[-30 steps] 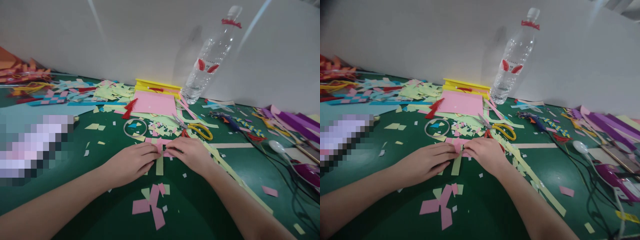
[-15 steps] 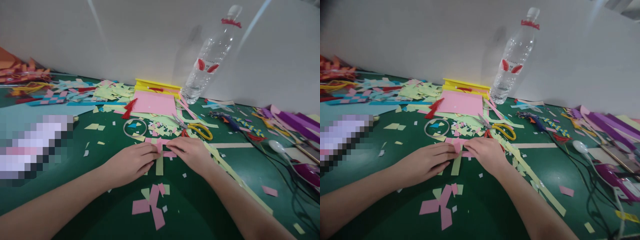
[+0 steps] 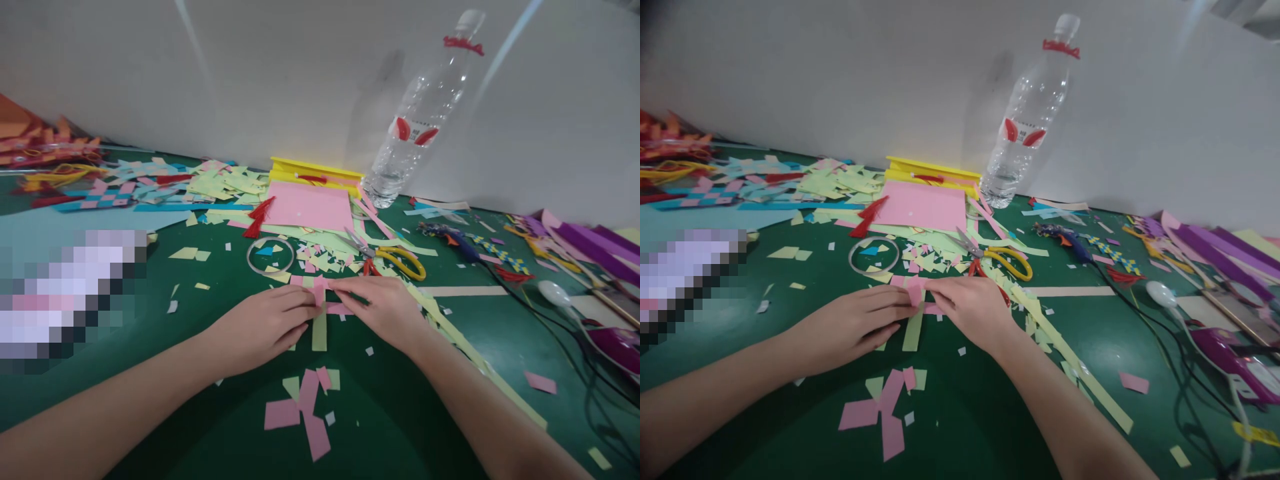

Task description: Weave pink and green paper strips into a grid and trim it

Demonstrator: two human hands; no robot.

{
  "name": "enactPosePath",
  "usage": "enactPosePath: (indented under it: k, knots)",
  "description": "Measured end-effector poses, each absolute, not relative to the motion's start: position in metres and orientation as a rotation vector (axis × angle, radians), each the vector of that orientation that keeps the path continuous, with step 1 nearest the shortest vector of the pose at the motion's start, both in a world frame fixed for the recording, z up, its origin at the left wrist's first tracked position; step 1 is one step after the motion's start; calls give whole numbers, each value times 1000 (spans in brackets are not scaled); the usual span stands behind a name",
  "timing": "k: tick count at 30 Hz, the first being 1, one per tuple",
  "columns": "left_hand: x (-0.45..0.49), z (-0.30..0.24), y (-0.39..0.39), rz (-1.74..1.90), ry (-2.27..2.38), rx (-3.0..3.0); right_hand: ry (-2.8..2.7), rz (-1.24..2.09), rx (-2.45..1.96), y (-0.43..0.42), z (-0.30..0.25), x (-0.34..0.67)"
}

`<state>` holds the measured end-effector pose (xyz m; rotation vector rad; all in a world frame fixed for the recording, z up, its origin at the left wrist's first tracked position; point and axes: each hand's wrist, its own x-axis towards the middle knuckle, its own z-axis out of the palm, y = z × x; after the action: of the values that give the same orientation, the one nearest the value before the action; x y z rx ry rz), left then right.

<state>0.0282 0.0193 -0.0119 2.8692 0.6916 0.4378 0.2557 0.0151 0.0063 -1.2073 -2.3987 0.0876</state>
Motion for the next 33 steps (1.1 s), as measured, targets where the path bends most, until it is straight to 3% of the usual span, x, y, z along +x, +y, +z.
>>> enactPosePath:
  k: [33]
  knots:
    - [28,-14,21,516,681,2934,-2597,-55,-1069,14,3,248]
